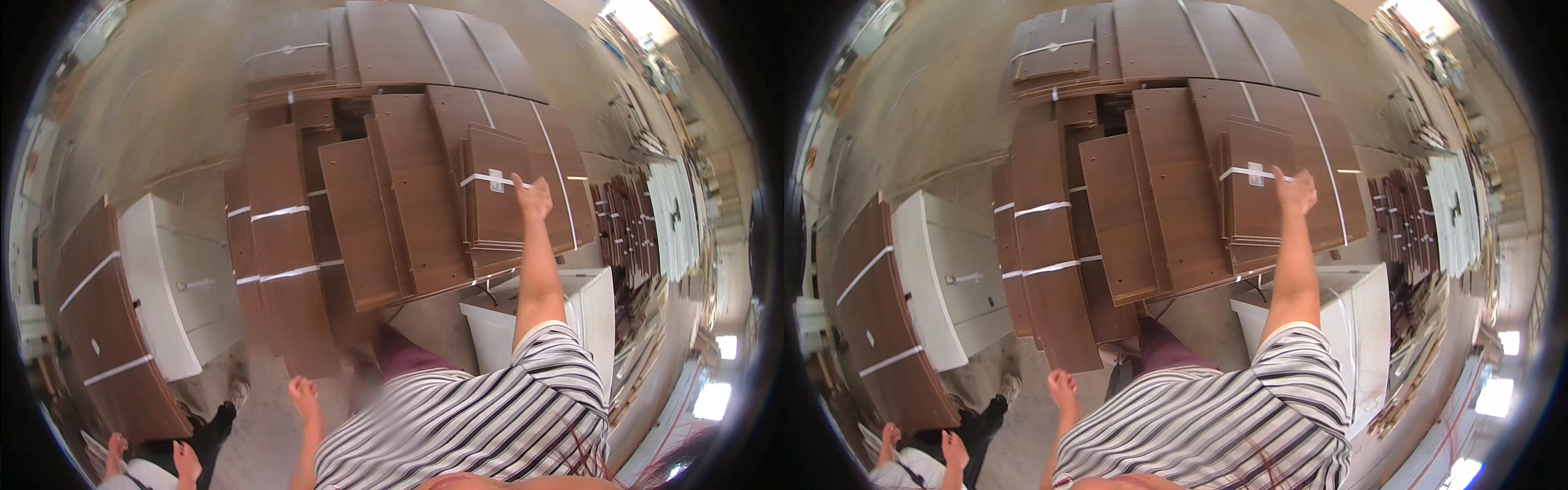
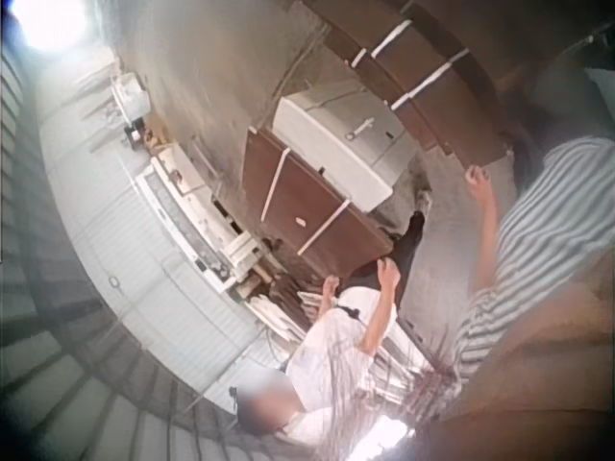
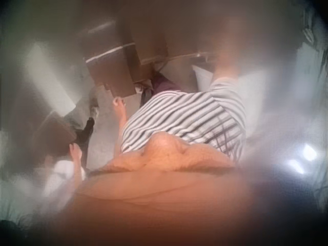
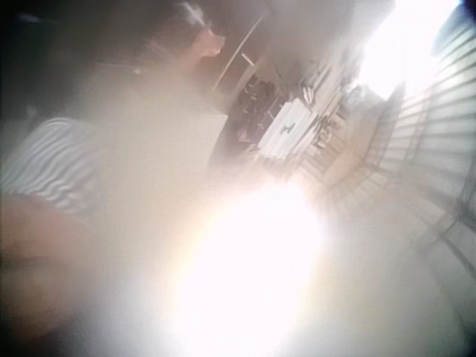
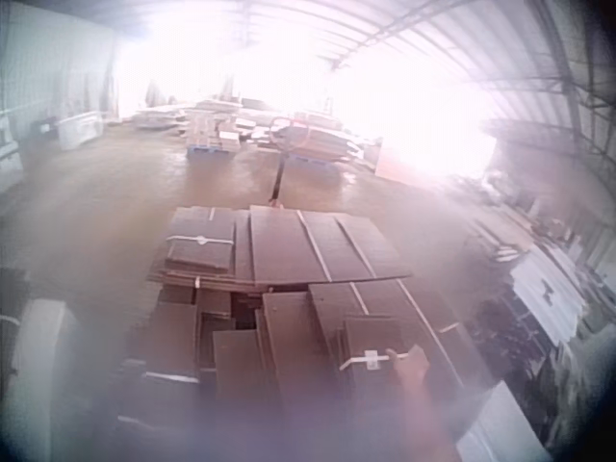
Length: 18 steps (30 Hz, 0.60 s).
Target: The person stacks brown wooden panels on a workbench and secures them with white straps. Another person assists by moving and stacking additional panels nearby.
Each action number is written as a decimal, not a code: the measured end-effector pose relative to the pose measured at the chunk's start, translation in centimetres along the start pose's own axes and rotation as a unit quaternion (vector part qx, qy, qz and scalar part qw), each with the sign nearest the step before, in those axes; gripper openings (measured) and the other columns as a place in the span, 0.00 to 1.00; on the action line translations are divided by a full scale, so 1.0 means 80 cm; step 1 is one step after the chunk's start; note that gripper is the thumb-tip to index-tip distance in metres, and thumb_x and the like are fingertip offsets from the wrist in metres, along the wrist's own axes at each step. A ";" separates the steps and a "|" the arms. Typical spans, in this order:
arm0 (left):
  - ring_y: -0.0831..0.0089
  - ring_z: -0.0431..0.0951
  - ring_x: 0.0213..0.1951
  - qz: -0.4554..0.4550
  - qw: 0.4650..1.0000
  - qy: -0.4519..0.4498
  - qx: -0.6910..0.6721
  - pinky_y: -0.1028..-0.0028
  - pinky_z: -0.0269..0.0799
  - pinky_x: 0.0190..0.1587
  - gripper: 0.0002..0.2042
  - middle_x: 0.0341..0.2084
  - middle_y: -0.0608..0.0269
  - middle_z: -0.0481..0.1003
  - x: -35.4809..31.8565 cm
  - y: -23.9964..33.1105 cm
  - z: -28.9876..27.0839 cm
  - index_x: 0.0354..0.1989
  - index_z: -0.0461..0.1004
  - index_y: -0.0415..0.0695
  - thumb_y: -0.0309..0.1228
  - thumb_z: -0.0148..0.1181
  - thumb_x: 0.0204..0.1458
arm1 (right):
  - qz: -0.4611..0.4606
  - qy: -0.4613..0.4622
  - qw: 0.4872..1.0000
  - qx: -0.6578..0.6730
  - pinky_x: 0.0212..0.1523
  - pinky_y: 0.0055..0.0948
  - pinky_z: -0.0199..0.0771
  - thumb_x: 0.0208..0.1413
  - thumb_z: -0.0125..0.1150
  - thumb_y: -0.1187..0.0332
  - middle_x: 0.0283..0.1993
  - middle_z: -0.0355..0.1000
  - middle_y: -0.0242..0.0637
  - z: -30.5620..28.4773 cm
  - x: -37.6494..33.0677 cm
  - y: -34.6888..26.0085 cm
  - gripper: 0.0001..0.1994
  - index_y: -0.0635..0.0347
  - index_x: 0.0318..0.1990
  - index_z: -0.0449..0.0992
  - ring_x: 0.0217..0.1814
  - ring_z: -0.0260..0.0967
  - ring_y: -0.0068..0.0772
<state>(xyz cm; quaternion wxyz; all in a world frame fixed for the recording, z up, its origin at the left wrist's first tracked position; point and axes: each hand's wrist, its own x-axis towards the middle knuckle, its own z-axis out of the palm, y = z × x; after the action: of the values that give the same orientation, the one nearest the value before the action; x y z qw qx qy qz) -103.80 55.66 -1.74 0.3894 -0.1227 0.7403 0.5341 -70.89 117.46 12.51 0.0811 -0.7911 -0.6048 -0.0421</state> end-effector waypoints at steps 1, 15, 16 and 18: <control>0.79 0.67 0.25 0.026 0.999 -0.044 0.011 0.80 0.64 0.27 0.10 0.28 0.66 0.69 -0.003 0.037 0.035 0.44 0.65 0.45 0.35 0.52 0.58 | 0.024 -0.021 0.998 0.045 0.54 0.46 0.65 0.41 0.50 0.26 0.54 0.68 0.53 0.035 0.024 0.050 0.47 0.66 0.52 0.66 0.57 0.65 0.53; 0.63 0.62 0.60 -0.069 0.878 -0.470 -0.063 0.59 0.55 0.61 0.43 0.60 0.53 0.60 -0.014 0.168 0.384 0.64 0.50 0.35 0.52 0.63 0.49 | -0.267 -0.086 0.951 0.129 0.48 0.42 0.70 0.42 0.63 0.38 0.48 0.72 0.44 0.007 -0.190 -0.098 0.38 0.59 0.52 0.68 0.50 0.69 0.48; 0.64 0.64 0.58 -0.100 0.886 -0.439 -0.111 0.60 0.56 0.60 0.39 0.57 0.55 0.63 -0.011 0.153 0.373 0.62 0.54 0.36 0.50 0.62 0.50 | -0.299 -0.096 0.942 0.116 0.46 0.42 0.71 0.41 0.64 0.39 0.47 0.72 0.43 0.007 -0.215 -0.118 0.37 0.59 0.52 0.68 0.49 0.69 0.47; 0.66 0.67 0.55 -0.158 0.891 -0.371 -0.206 0.61 0.60 0.58 0.31 0.53 0.58 0.69 0.001 0.115 0.345 0.58 0.62 0.37 0.47 0.60 0.53 | -0.388 -0.117 0.904 0.134 0.44 0.43 0.71 0.41 0.65 0.40 0.45 0.72 0.42 0.007 -0.260 -0.159 0.36 0.59 0.52 0.67 0.49 0.69 0.46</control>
<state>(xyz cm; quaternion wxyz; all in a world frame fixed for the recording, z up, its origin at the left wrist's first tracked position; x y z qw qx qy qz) -97.07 83.85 1.11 0.6809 -0.1084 0.3859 0.6130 -88.67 101.01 9.54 0.0926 -0.4747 -0.8690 0.1043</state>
